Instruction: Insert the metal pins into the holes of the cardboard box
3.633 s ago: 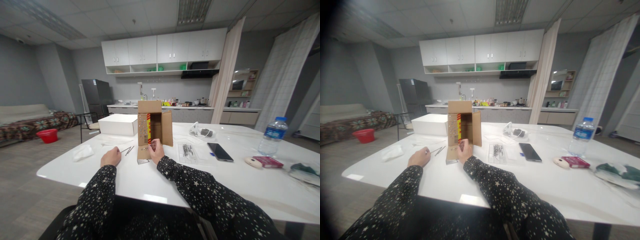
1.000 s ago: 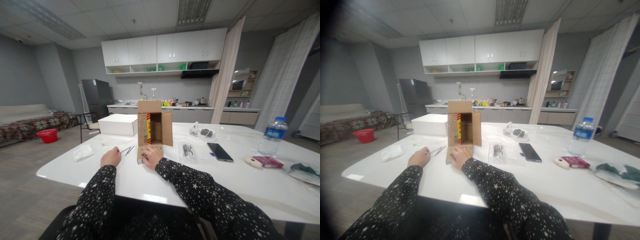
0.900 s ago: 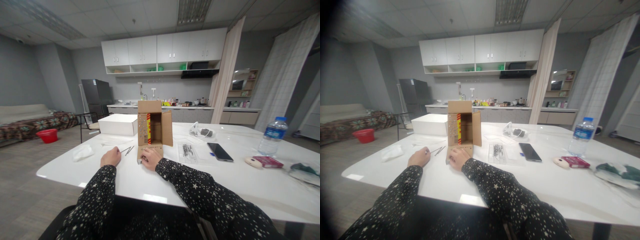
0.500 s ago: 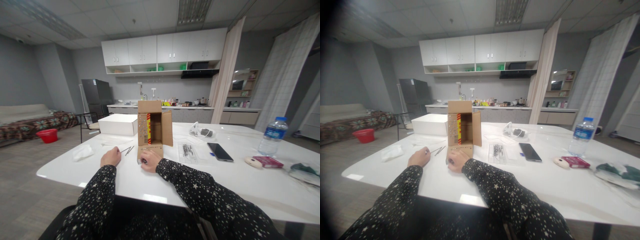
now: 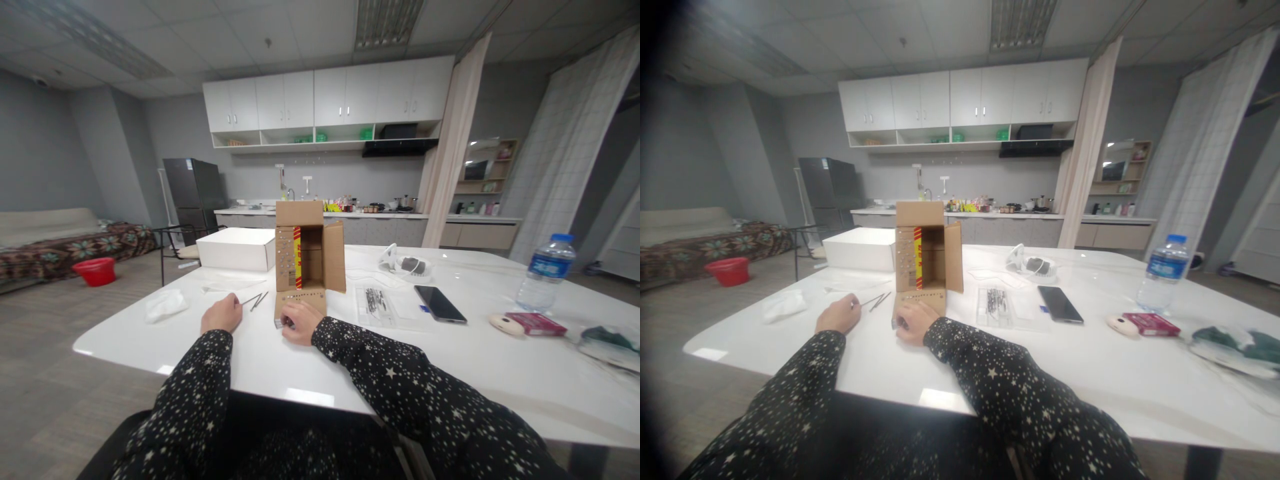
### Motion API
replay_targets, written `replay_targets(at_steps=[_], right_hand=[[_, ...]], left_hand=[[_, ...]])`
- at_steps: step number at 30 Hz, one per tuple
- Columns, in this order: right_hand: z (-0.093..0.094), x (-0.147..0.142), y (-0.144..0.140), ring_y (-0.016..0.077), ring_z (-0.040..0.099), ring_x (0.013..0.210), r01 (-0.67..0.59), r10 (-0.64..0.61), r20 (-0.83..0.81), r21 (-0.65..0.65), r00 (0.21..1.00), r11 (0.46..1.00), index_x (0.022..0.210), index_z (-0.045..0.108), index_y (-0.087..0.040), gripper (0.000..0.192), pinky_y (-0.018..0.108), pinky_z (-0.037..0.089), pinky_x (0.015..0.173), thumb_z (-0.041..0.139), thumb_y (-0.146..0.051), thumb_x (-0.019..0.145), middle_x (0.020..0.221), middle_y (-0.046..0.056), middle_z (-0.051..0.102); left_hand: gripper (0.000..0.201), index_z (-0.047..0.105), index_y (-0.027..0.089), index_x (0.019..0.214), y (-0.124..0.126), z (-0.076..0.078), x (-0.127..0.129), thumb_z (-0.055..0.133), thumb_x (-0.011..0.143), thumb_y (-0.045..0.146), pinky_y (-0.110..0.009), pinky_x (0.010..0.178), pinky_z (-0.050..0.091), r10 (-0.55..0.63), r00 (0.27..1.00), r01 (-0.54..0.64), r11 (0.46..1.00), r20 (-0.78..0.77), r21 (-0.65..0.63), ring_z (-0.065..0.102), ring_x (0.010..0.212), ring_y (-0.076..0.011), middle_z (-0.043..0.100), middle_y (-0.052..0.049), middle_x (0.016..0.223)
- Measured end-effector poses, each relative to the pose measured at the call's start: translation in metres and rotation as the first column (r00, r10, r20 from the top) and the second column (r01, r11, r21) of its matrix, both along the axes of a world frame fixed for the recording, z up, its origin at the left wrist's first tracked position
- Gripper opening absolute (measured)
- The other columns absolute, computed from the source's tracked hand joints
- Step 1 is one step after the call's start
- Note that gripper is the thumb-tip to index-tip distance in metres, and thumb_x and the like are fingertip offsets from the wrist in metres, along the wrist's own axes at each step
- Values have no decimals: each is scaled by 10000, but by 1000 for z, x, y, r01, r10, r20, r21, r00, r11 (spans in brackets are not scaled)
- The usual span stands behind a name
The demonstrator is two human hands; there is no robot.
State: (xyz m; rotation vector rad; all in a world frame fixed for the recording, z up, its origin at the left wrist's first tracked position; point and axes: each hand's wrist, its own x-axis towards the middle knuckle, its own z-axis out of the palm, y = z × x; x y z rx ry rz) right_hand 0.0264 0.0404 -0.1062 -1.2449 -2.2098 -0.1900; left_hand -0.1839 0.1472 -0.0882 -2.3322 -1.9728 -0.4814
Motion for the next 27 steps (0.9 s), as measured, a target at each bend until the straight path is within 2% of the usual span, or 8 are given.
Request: replay_targets(at_steps=[14, 27], right_hand=[[1, -1, -1, 132, 509, 693, 40, -40, 3, -29, 999, 999, 731, 563, -187, 50, 268, 352, 718, 576, -153, 697, 768, -4, 592], [1, 0, 0, 137, 509, 721, 43, -39, 60, -67, 997, 997, 726, 561, -186, 48, 272, 320, 705, 592, -221, 716, 770, -9, 590]], left_hand=[[328, 599, 215, 982, 2, -1, -1, 330, 818, 311, -366, 708, 453, 1, 1000, -1, 1000, 2, -9, 635, 887, -297, 683, -147, 982], [319, 581, 217, 977, 5, -3, -1, 324, 818, 320, -355, 714, 452, -4, 1000, 4, 1000, -16, -15, 635, 900, -284, 682, -135, 983]])
